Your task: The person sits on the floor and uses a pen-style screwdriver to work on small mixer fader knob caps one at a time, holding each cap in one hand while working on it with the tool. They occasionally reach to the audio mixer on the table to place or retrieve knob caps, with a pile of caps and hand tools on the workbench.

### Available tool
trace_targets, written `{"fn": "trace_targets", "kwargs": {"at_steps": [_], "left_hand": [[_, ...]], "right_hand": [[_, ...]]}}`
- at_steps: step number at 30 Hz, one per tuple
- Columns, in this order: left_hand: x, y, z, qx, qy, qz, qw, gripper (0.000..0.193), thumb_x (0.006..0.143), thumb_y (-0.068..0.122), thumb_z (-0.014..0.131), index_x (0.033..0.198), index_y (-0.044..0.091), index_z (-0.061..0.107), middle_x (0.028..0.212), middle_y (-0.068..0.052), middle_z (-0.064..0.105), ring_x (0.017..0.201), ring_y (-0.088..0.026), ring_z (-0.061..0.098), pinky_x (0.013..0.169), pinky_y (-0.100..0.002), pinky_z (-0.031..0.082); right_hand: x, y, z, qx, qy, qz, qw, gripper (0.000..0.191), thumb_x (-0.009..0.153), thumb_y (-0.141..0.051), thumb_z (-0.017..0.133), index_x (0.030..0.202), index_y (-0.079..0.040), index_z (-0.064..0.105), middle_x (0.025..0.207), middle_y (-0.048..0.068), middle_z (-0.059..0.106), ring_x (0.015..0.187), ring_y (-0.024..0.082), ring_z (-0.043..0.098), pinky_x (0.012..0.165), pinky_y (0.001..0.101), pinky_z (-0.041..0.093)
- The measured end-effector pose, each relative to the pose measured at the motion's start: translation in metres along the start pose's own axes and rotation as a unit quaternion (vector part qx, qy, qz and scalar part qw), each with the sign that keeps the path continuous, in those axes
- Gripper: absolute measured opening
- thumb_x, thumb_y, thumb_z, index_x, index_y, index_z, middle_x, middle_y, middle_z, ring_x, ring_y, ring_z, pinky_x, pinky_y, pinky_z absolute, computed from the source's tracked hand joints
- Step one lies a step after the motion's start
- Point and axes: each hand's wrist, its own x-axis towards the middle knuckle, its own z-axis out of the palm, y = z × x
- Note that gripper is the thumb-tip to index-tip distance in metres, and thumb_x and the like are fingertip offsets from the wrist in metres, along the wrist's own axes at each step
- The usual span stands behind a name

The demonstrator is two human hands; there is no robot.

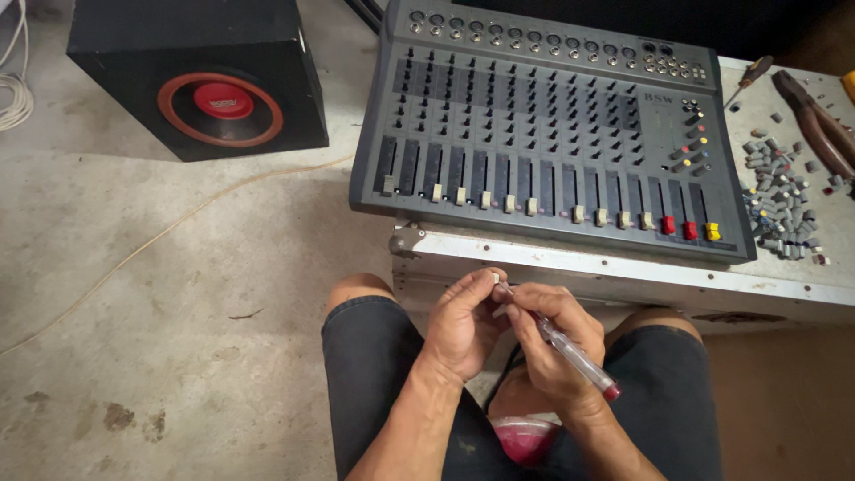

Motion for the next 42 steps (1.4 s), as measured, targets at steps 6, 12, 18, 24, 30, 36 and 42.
{"fn": "trace_targets", "kwargs": {"at_steps": [6, 12, 18, 24, 30, 36, 42], "left_hand": [[-0.0025, 0.0014, 0.0054, 0.027, 0.003, 0.006, 1.000, 0.014, 0.100, 0.019, 0.065, 0.104, 0.007, 0.072, 0.088, -0.003, 0.067, 0.084, -0.016, 0.064, 0.083, -0.036, 0.055], [-0.0033, 0.0018, 0.0064, 0.035, 0.000, 0.013, 0.999, 0.014, 0.100, 0.019, 0.066, 0.103, 0.007, 0.072, 0.088, -0.003, 0.067, 0.083, -0.015, 0.064, 0.082, -0.035, 0.055], [-0.0022, 0.0026, 0.0031, 0.059, -0.009, 0.013, 0.998, 0.017, 0.101, 0.020, 0.066, 0.104, 0.004, 0.073, 0.090, -0.003, 0.067, 0.081, -0.013, 0.060, 0.082, -0.034, 0.054], [0.0002, -0.0016, 0.0016, 0.065, -0.015, 0.010, 0.998, 0.017, 0.102, 0.020, 0.064, 0.103, 0.005, 0.072, 0.089, -0.001, 0.066, 0.081, -0.011, 0.058, 0.081, -0.033, 0.054], [-0.0013, -0.0062, 0.0021, 0.043, 0.004, 0.011, 0.999, 0.016, 0.102, 0.019, 0.064, 0.104, 0.005, 0.072, 0.089, -0.003, 0.066, 0.084, -0.014, 0.061, 0.081, -0.031, 0.052], [-0.0021, -0.0051, 0.0054, 0.053, 0.030, 0.008, 0.998, 0.015, 0.100, 0.020, 0.064, 0.100, 0.006, 0.071, 0.088, -0.003, 0.066, 0.085, -0.016, 0.063, 0.082, -0.036, 0.055], [0.0022, -0.0056, 0.0005, 0.021, 0.034, 0.006, 0.999, 0.016, 0.102, 0.021, 0.063, 0.103, 0.006, 0.068, 0.081, 0.000, 0.061, 0.084, -0.017, 0.062, 0.081, -0.037, 0.055]], "right_hand": [[0.0017, -0.0029, -0.0007, -0.013, -0.005, -0.024, 1.000, 0.016, 0.089, 0.006, 0.074, 0.103, 0.002, 0.068, 0.106, 0.015, 0.074, 0.094, 0.019, 0.073, 0.082, 0.0282, 0.059], [0.0030, -0.0039, -0.0012, -0.008, -0.007, -0.008, 1.000, 0.017, 0.089, 0.005, 0.074, 0.103, 0.001, 0.068, 0.105, 0.014, 0.074, 0.093, 0.019, 0.072, 0.081, 0.0282, 0.059], [0.0033, -0.0016, -0.0025, -0.036, -0.021, 0.016, 0.999, 0.017, 0.087, 0.005, 0.075, 0.102, 0.001, 0.069, 0.105, 0.013, 0.075, 0.091, 0.018, 0.072, 0.079, 0.0271, 0.058], [0.0018, 0.0034, -0.0023, -0.031, -0.007, 0.018, 0.999, 0.015, 0.088, 0.004, 0.075, 0.102, 0.000, 0.070, 0.105, 0.012, 0.074, 0.091, 0.016, 0.072, 0.079, 0.0261, 0.058], [0.0010, 0.0021, -0.0061, -0.043, -0.027, 0.013, 0.999, 0.021, 0.087, -0.001, 0.076, 0.107, 0.001, 0.070, 0.108, 0.012, 0.073, 0.093, 0.016, 0.071, 0.081, 0.0263, 0.057], [-0.0006, 0.0005, -0.0045, -0.013, -0.015, 0.099, 0.995, 0.015, 0.093, -0.003, 0.071, 0.108, 0.001, 0.071, 0.096, 0.010, 0.077, 0.083, 0.013, 0.071, 0.074, 0.0242, 0.056], [-0.0036, -0.0050, -0.0050, -0.013, 0.001, 0.013, 1.000, 0.009, 0.095, 0.000, 0.067, 0.104, 0.002, 0.068, 0.099, 0.011, 0.075, 0.078, 0.013, 0.069, 0.070, 0.0235, 0.054]]}}
